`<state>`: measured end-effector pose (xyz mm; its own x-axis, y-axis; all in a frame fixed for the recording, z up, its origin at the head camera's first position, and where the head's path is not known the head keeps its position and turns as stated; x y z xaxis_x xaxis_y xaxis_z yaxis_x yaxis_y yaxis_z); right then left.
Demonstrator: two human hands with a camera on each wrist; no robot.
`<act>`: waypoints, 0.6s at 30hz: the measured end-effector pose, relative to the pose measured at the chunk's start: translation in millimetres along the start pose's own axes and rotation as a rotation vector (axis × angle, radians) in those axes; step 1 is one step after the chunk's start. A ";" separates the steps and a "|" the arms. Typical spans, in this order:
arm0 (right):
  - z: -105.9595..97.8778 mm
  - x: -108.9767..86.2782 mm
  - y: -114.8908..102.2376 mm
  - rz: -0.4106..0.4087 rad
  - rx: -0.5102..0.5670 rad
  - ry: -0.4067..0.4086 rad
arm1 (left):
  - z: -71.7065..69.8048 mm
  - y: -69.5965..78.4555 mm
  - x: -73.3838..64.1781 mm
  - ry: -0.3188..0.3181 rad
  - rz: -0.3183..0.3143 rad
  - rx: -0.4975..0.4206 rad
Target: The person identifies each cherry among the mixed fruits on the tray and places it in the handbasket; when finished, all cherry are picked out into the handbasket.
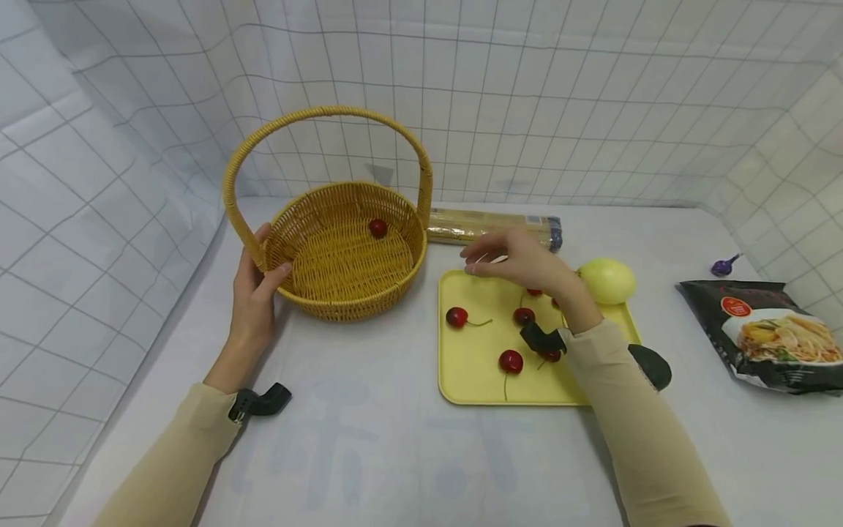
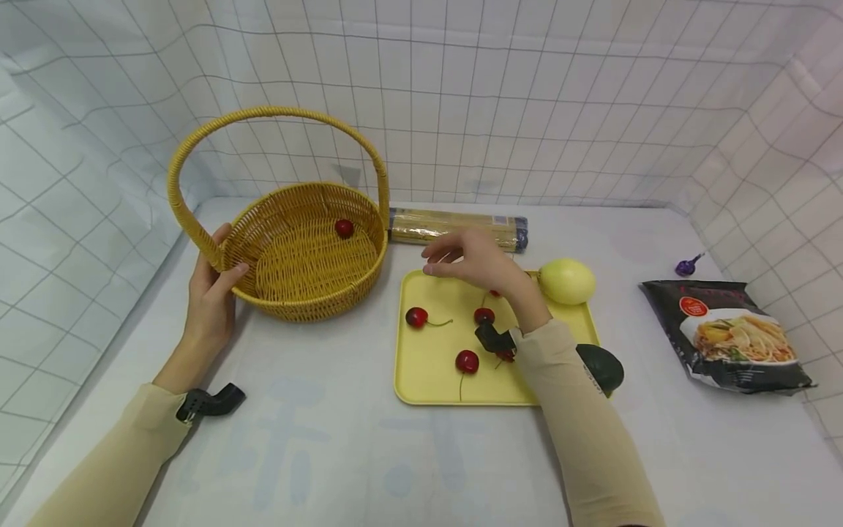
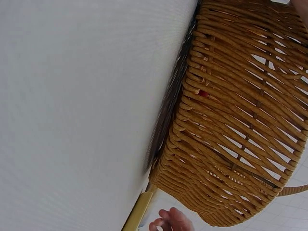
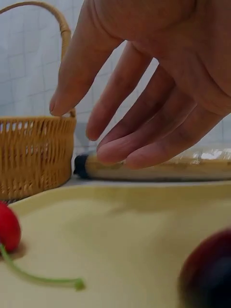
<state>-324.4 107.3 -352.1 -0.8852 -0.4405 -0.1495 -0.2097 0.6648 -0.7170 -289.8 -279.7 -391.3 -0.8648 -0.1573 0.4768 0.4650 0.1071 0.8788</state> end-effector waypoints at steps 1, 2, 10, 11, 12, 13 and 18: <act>6.4 1.3 -0.5 -0.013 0.010 -0.036 | 0.3 0.2 -0.1 -0.001 0.000 0.000; 13.3 2.4 -0.5 -0.022 0.017 -0.076 | 0.7 0.5 -0.1 -0.002 0.000 0.001; 52.5 3.6 -0.8 -0.009 0.057 -0.323 | -1.5 1.2 -1.1 -0.009 -0.005 0.031; 54.1 3.8 -1.5 -0.011 0.058 -0.328 | -1.7 1.1 -1.5 -0.007 -0.005 0.032; 55.4 3.9 -2.1 -0.012 0.059 -0.331 | -2.2 0.7 -1.8 -0.005 -0.005 0.035; 56.6 3.9 -2.8 -0.015 0.057 -0.333 | -2.2 0.4 -1.9 -0.005 -0.004 0.030; 61.0 3.2 -3.9 -0.012 0.041 -0.347 | -0.4 0.6 -0.8 -0.010 0.005 0.025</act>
Point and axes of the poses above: each hand's wrist, its own x-axis towards the middle knuckle, its own z-axis out of the palm, y = z × x, the point moved 10 cm from there along x, towards the middle knuckle, and after that the axes turned 13 degrees about z, right-handed, at the moved point
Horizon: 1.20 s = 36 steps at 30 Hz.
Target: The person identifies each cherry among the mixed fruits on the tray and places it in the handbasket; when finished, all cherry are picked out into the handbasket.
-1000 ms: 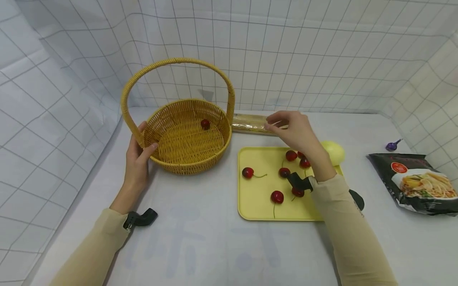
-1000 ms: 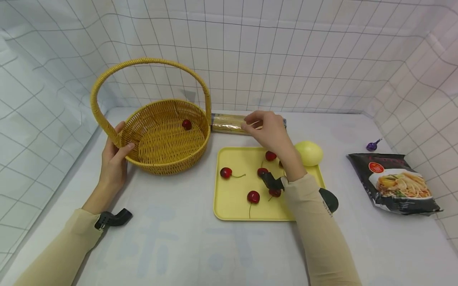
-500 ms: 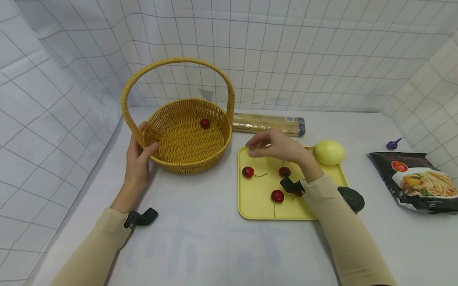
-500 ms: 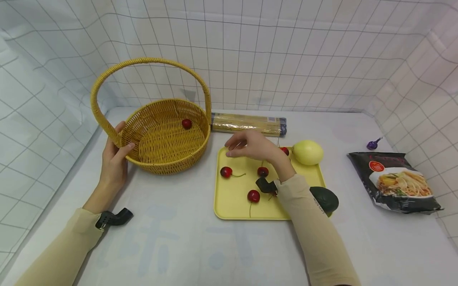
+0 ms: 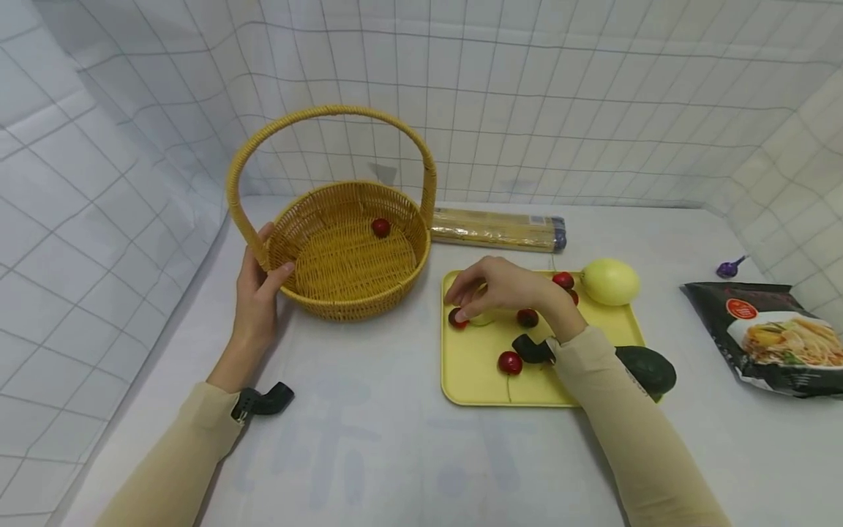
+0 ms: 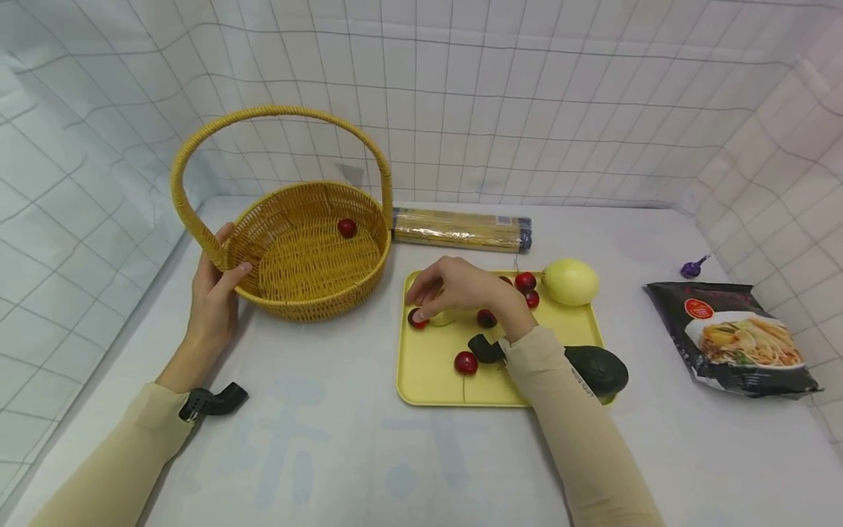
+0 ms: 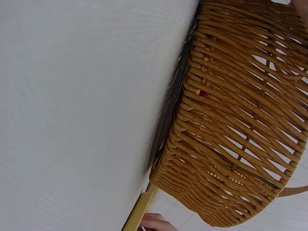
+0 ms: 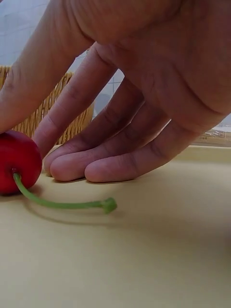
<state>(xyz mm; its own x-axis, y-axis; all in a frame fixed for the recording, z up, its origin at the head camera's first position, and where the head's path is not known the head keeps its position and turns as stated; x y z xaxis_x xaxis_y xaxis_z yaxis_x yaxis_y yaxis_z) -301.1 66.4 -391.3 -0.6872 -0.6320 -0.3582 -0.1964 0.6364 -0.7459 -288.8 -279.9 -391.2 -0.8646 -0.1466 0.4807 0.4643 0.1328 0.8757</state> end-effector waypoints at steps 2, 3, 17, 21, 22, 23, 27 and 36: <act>2.2 0.2 0.0 0.002 -0.007 -0.010 | 0.9 -0.3 0.4 -0.006 -0.001 0.005; 3.2 0.2 -0.3 0.002 -0.010 -0.016 | 1.0 -0.4 0.5 -0.008 -0.001 0.011; 2.8 -4.5 -0.4 0.009 -0.037 -0.042 | 2.1 -0.6 2.0 -0.001 -0.006 -0.019; 1.7 -3.2 -1.1 0.003 -0.049 -0.040 | 1.2 -0.5 1.9 0.006 -0.004 -0.038; 1.5 -2.7 -1.6 0.004 -0.054 -0.037 | 0.6 -0.2 1.9 0.007 -0.004 -0.042; 1.5 -2.1 -2.0 0.005 -0.058 -0.035 | 0.1 0.1 1.8 0.008 -0.003 -0.043; 0.1 -1.8 -3.6 0.015 -0.079 -0.022 | -0.8 0.7 2.2 0.016 -0.002 -0.072; -4.9 -6.3 0.3 0.039 -0.072 0.057 | 2.8 -3.4 -0.6 0.007 -0.012 -0.084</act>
Point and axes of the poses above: each hand's wrist, its own x-axis towards the middle knuckle, its own z-axis out of the palm, y = z × x, the point moved 10 cm from there along x, towards the middle knuckle, and after that the axes turned 13 degrees about z, right-handed, at the moved point
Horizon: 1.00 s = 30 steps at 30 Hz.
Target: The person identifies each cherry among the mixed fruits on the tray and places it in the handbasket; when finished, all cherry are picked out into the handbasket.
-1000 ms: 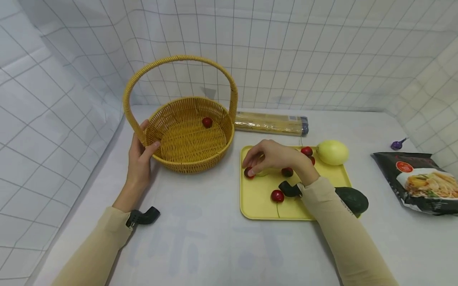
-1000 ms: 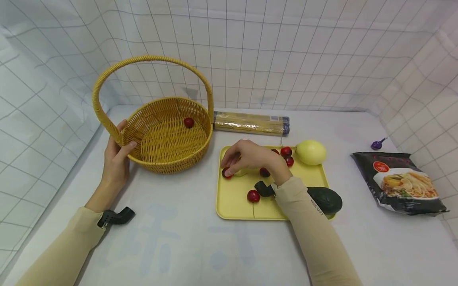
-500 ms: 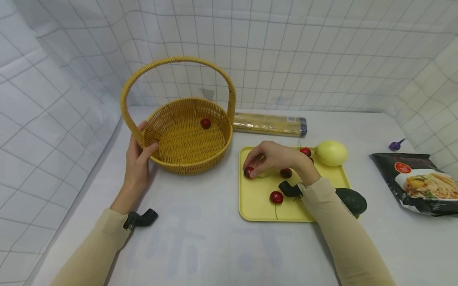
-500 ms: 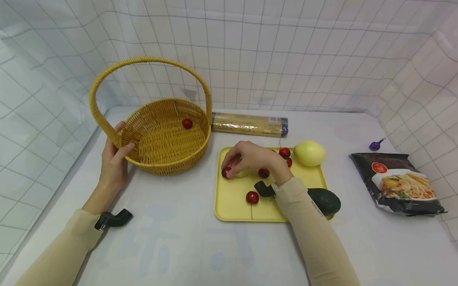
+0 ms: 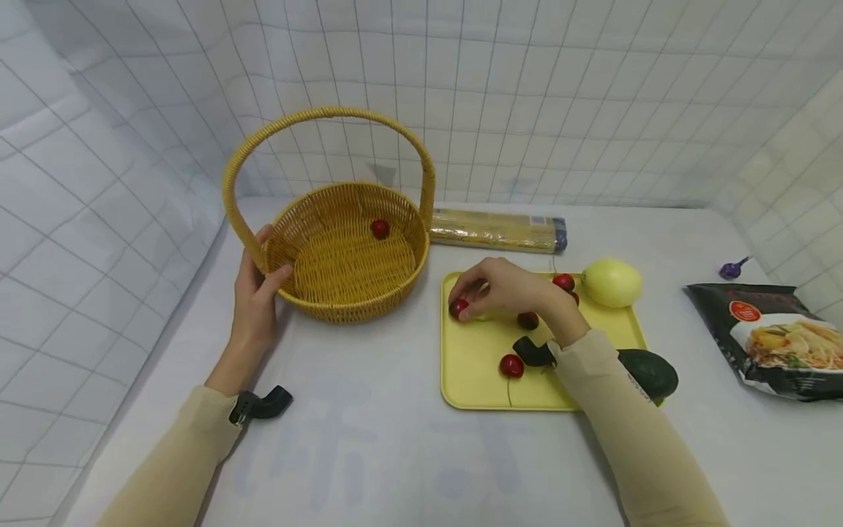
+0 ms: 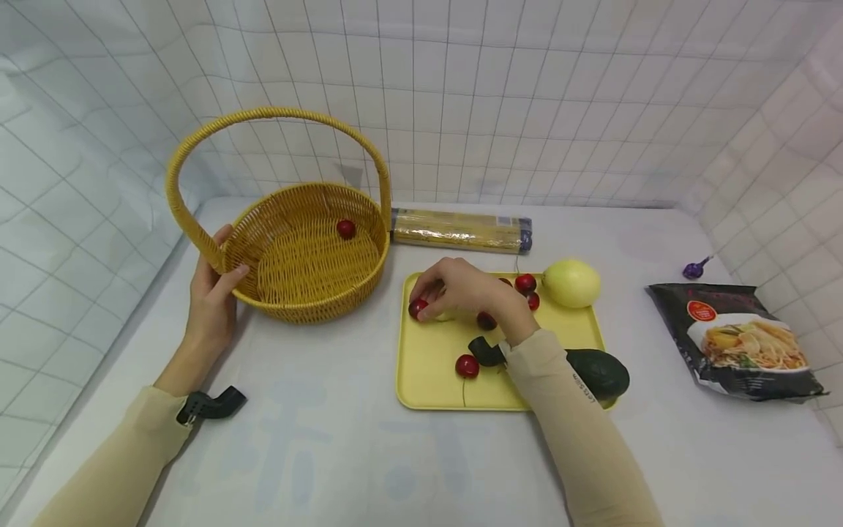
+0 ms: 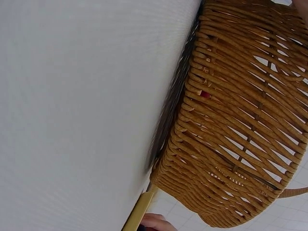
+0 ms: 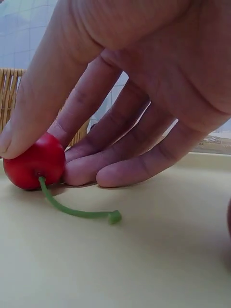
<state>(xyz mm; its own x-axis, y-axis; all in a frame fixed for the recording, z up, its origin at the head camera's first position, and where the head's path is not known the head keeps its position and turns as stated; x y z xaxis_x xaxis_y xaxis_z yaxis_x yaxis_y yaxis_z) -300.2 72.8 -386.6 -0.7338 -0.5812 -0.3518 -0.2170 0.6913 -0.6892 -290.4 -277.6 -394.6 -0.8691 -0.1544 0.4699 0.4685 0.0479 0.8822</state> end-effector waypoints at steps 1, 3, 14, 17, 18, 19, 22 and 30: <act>1.6 0.1 2.4 0.007 0.008 -0.003 | 0.1 -0.9 -1.5 -0.004 -0.007 0.008; 3.6 0.0 7.0 0.018 0.013 -0.001 | 1.1 -1.8 -3.8 -0.014 -0.017 0.018; -14.1 1.3 2.7 -0.061 0.126 0.092 | -2.8 0.8 -2.5 -0.002 -0.010 0.035; -20.6 -0.7 -3.8 -0.092 0.184 0.134 | -1.9 1.4 0.0 -0.007 0.001 0.025; -22.9 -1.9 -5.9 -0.096 0.206 0.153 | -1.6 1.3 0.3 -0.009 0.002 0.027; -24.7 -3.0 -8.2 -0.097 0.234 0.168 | -1.4 1.3 0.7 -0.012 0.002 0.030; -28.3 -6.1 -14.1 -0.079 0.346 0.216 | -1.9 0.9 0.9 -0.011 -0.001 0.037; -20.9 -7.3 -28.6 -0.042 0.657 0.302 | -2.2 1.8 -0.2 -0.007 -0.004 0.041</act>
Point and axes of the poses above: each hand's wrist, its own x-axis towards the middle knuckle, its own z-axis out of the palm, y = z × x, the point moved 10 cm from there along x, towards the middle knuckle, and after that the axes turned 13 degrees about z, right-handed, at the moved point
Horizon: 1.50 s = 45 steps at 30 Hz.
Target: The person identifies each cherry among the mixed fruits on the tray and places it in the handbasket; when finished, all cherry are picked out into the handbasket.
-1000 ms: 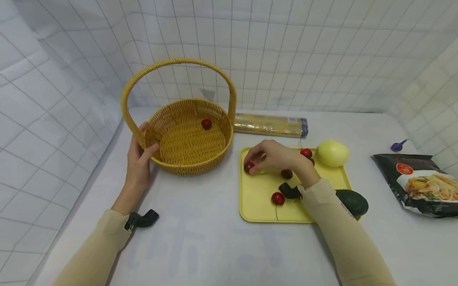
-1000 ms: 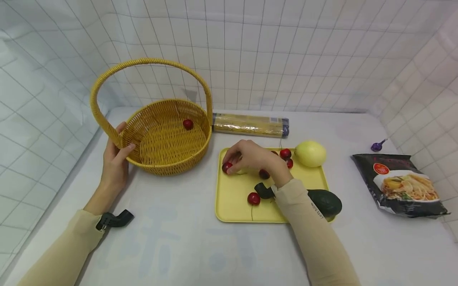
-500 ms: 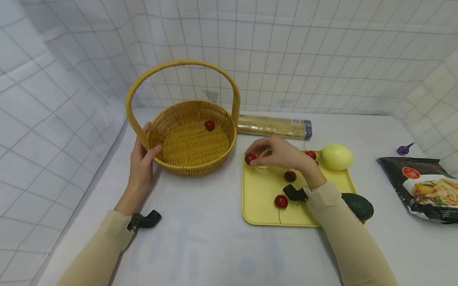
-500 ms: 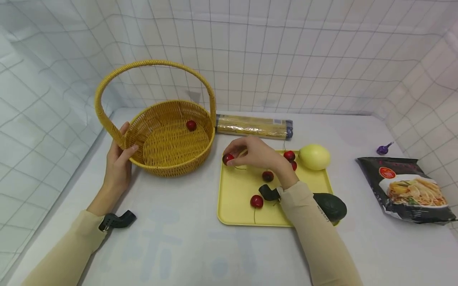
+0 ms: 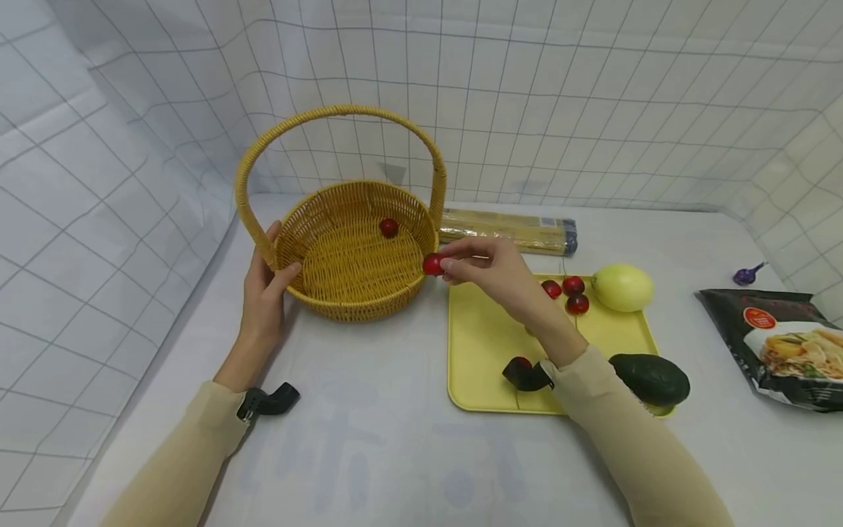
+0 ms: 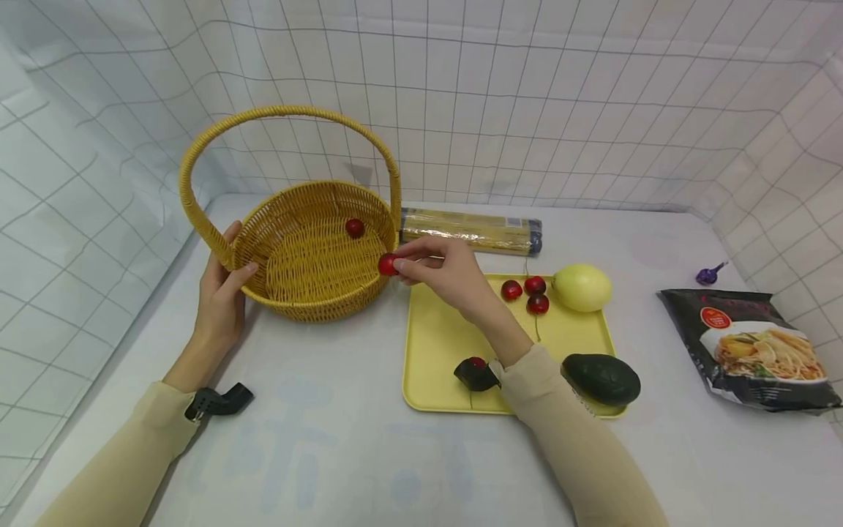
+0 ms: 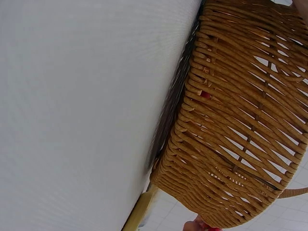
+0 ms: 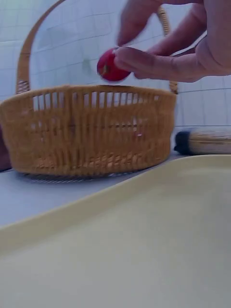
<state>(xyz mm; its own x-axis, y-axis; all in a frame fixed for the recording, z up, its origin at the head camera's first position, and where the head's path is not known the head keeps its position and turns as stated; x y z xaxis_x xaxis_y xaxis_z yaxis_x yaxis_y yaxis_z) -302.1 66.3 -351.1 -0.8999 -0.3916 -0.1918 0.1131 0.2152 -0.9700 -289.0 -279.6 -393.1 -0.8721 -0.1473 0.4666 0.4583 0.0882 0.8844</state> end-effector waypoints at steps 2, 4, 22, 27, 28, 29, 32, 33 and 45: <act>4.0 -0.8 -0.1 0.004 0.050 -0.003 | 0.4 0.6 0.1 -0.004 0.003 0.010; 6.9 -1.5 -0.4 0.000 0.095 -0.013 | 1.2 1.3 0.5 -0.010 0.006 0.016; -23.4 -9.3 -6.0 0.055 -0.019 -0.025 | -1.1 -0.4 -0.1 -0.017 -0.011 0.049; -42.3 -11.1 -5.2 0.097 -0.073 -0.026 | -0.9 -1.3 0.4 -0.007 -0.008 0.026; -47.1 -12.3 -5.1 0.106 -0.076 -0.033 | -0.7 -1.3 0.4 -0.006 -0.006 0.020; -52.7 -13.6 -4.9 0.114 -0.084 -0.036 | -0.4 -1.5 0.5 -0.005 -0.005 0.015; -73.1 -19.1 -3.5 0.142 -0.074 -0.035 | 1.7 -2.5 1.0 -0.006 -0.004 0.014; -80.4 -20.7 -3.0 0.147 -0.064 -0.028 | 2.4 -2.9 1.1 -0.007 -0.004 0.016; -115.8 -39.5 15.0 0.255 -0.368 0.051 | 0.2 -0.9 1.6 0.005 -0.012 0.008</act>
<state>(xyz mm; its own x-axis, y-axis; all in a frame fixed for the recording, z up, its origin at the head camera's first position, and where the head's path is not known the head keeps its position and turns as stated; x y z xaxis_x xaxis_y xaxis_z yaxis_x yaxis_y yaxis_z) -313.7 188.6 -340.8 -0.8834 -0.2419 -0.4014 0.1850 0.6070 -0.7729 -290.8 -279.8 -393.2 -0.8767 -0.1531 0.4561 0.4464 0.0947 0.8898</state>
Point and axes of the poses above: each hand's wrist, its own x-axis towards the middle knuckle, its own z-axis out of the palm, y = z × x, the point moved 10 cm from there along x, towards the middle knuckle, and after that the axes turned 13 degrees about z, right-handed, at the moved point
